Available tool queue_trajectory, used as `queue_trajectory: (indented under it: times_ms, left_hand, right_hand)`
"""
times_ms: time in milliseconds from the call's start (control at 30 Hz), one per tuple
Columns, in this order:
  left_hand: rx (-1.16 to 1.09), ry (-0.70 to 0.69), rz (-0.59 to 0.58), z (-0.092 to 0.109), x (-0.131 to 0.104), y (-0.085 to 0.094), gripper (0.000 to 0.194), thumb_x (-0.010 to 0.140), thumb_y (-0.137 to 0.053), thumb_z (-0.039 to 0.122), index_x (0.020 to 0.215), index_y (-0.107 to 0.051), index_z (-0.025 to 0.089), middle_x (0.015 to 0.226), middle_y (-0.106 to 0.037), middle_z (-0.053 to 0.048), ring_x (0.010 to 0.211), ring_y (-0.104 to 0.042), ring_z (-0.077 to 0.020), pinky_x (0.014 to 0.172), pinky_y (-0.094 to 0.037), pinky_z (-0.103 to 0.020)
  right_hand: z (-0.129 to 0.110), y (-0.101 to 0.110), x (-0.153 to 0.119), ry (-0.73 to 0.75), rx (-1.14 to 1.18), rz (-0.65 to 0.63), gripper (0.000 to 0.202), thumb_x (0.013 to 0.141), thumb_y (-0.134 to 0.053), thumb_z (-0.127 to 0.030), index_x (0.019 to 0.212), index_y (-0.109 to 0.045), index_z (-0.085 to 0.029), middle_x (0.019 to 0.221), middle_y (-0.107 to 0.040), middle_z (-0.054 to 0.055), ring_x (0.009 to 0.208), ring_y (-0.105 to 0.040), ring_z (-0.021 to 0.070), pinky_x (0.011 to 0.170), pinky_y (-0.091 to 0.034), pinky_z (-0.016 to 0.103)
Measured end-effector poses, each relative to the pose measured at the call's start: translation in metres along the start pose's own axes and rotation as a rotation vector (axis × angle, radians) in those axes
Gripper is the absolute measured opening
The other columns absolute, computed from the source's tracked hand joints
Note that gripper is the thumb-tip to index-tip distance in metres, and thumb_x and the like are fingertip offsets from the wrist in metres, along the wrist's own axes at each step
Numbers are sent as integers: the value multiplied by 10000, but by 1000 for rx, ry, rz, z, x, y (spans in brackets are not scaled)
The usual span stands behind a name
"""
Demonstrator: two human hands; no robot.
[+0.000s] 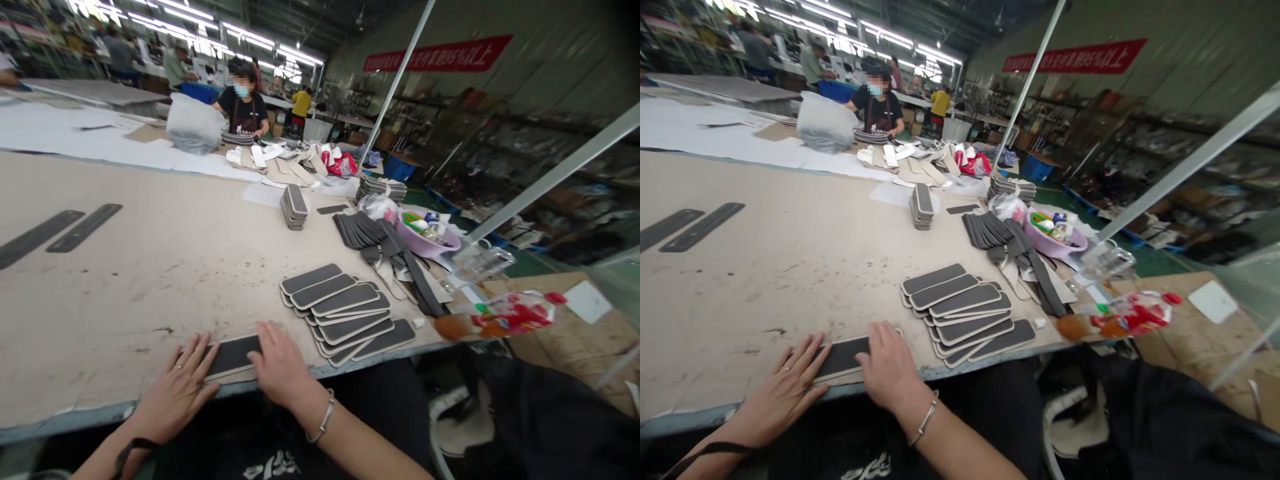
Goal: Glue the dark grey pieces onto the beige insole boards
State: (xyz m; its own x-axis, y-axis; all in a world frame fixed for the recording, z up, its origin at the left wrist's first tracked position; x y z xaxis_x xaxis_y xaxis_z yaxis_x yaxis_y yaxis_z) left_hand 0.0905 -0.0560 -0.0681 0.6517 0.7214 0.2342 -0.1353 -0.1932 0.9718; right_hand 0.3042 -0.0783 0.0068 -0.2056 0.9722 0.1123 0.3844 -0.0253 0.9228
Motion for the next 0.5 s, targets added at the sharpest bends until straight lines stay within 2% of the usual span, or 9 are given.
queue_trajectory:
  times_ms: [100, 167, 300, 400, 500]
  left_hand:
    - [18, -10, 4, 0, 0, -1, 641, 822, -397, 586, 1350, -412, 222, 1440, -360, -118, 1313, -343, -303, 1046, -268, -462]
    - [10, 8, -34, -1, 1, -2, 642, 823, -388, 590, 1343, -423, 216, 1437, -363, -122, 1312, -344, -300, 1048, -267, -459]
    - [13, 35, -138, -1, 2, 1, 673, 818, -384, 606, 1362, -384, 210, 1450, -331, -118, 1323, -326, -299, 1053, -259, -452]
    - [19, 49, -189, 3, 4, 8, 657, 835, -374, 583, 1373, -358, 207, 1462, -297, -113, 1340, -290, -296, 1059, -252, -447]
    - [11, 57, -231, 5, 6, 14, 648, 844, -367, 566, 1384, -330, 210, 1467, -278, -106, 1342, -285, -288, 1063, -258, -448]
  right_hand:
    - [-32, -26, 4, 296, 38, -88, 668, 912, -383, -477, 1411, -226, -62, 1463, -278, 141, 1355, -201, 236, 1099, -227, 403]
    - [-36, -40, 4, 357, 18, -150, 713, 909, -347, -529, 1421, -193, -58, 1483, -221, 141, 1373, -143, 235, 1112, -176, 432]
    - [-6, -44, -2, 274, 45, -187, 778, 881, -335, -606, 1424, -204, -65, 1488, -194, 146, 1377, -131, 235, 1118, -152, 439]
    - [26, -39, -9, 158, 78, -204, 802, 870, -357, -613, 1431, -189, -65, 1498, -147, 142, 1381, -106, 249, 1123, -121, 441]
    - [42, -39, -13, 94, 95, -224, 832, 855, -405, -604, 1436, -167, -57, 1505, -93, 144, 1385, -70, 266, 1126, -97, 441]
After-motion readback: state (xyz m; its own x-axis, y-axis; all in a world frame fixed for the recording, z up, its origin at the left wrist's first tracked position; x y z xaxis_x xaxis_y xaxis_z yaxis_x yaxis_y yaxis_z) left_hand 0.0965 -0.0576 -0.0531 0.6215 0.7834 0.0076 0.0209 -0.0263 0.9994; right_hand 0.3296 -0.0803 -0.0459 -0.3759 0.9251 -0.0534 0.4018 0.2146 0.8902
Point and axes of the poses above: each hand's wrist, its own x-axis towards the middle knuckle, its own y-axis out of the back of the hand, z = x × y, the point moved 4 cm from there along x, towards the middle knuckle
